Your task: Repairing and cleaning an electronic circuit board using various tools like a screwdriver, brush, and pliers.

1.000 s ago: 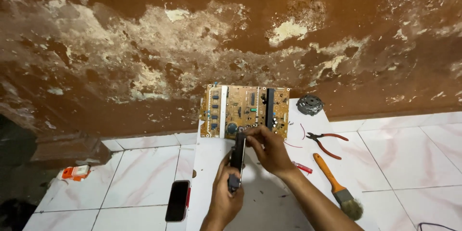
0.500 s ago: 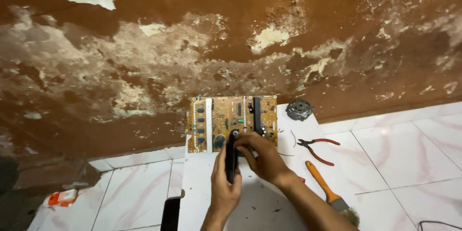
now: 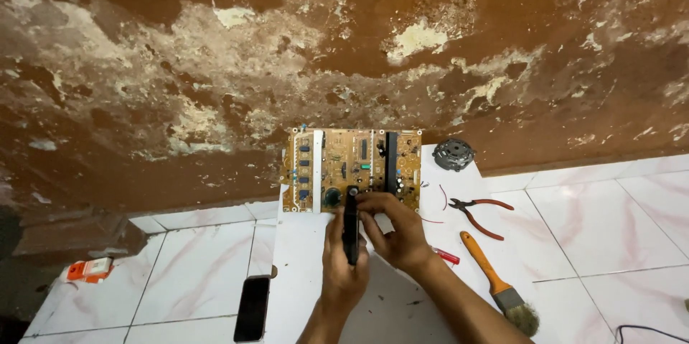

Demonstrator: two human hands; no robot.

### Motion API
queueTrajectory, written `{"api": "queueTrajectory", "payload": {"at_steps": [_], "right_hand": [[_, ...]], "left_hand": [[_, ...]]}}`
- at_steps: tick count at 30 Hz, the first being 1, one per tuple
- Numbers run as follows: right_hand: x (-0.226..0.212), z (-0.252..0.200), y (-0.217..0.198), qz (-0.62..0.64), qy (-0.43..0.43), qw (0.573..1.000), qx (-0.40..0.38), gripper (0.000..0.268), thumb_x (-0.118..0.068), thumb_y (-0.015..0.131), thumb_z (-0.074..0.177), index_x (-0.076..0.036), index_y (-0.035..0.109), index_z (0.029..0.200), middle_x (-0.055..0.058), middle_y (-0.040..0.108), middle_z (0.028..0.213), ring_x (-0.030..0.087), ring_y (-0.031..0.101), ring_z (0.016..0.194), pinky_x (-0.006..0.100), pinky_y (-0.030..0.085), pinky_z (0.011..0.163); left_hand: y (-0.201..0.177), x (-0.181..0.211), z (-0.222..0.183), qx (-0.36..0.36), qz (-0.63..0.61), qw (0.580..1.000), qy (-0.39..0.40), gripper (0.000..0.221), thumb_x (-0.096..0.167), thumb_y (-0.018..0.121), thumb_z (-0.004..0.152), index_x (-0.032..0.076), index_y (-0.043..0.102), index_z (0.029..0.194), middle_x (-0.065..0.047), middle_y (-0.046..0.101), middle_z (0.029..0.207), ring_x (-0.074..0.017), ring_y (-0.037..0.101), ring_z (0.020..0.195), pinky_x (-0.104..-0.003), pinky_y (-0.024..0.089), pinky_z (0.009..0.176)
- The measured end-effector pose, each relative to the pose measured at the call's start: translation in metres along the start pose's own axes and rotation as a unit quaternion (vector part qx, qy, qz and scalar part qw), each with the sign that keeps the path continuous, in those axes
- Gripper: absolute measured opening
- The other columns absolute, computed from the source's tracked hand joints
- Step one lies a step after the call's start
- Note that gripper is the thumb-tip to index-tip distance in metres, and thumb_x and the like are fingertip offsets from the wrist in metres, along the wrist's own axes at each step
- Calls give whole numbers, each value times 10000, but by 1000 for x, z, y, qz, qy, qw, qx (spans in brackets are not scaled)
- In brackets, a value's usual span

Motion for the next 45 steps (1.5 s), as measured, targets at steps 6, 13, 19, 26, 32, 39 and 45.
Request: {"api": "queueTrajectory", "payload": {"at_steps": [6, 13, 19, 26, 32, 39, 45], "right_hand": [[-2, 0, -2, 9, 12, 1000, 2, 83, -89, 675, 958, -83, 661, 1039, 135, 711, 1147, 237, 735, 1028, 312, 600, 830], [0, -3, -1, -1, 20, 1000, 15, 71, -83, 693, 939, -81, 671, 1006, 134, 730, 1117, 246, 746, 1043, 327, 608, 863], [-3, -3, 0, -21, 3, 1000, 17, 128, -52, 723, 919, -66, 681, 1039, 133, 734, 1136, 234, 748, 1067, 311, 614, 909], [-9, 1, -4, -12, -17, 1000, 2, 115, -41, 693, 942, -31, 676, 1055, 158, 719, 1120, 258, 736, 1071, 324, 616, 925], [1, -3, -3, -25, 14, 999, -28, 106, -98, 669, 972, -64, 672, 1072, 140, 713, 1147, 258, 721, 1086, 345, 594, 916], [9, -7, 1, -56, 29, 997, -34, 114, -142, 624, 1001, -60, 654, 1075, 134, 703, 1147, 270, 720, 1054, 356, 588, 872], [-6, -1, -4, -33, 8, 997, -70, 205, -165, 496, 1051, -3, 616, 1090, 204, 665, 1161, 341, 689, 1097, 396, 574, 903]], "left_hand": [[0, 1, -1, 7, 2, 997, 71, 661, 250, 493, 958, 10, 320, 1549, -225, 509, 1436, -370, 508, 1367, -491, 432, 1109], [1, -7, -2, -17, -13, 1000, 15, 731, 212, 459, 881, 58, 290, 1576, -191, 485, 1418, -282, 574, 1114, -447, 536, 909], [0, -5, -1, -14, -4, 999, 51, 722, 218, 445, 897, 39, 276, 1576, -225, 460, 1448, -358, 536, 1307, -507, 496, 1031], [0, -4, -1, -8, -5, 999, 49, 698, 223, 436, 908, 44, 303, 1569, -203, 486, 1394, -317, 619, 1162, -462, 556, 942], [0, -7, -1, -8, -5, 999, 44, 707, 248, 440, 910, 42, 295, 1570, -215, 458, 1440, -338, 557, 1285, -455, 518, 1000], [0, -8, -1, -10, -20, 998, 55, 688, 313, 437, 937, 66, 319, 1568, -179, 489, 1359, -234, 655, 956, -410, 568, 854], [0, -9, -1, -1, 0, 997, 73, 688, 301, 447, 920, 33, 338, 1544, -218, 489, 1395, -329, 584, 1211, -462, 532, 958]]}}
Point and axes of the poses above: each hand's wrist, its own z-axis towards the middle knuckle, its own y-axis out of the palm, x = y × z, the point moved 2 cm from there along z, towards the middle knuckle
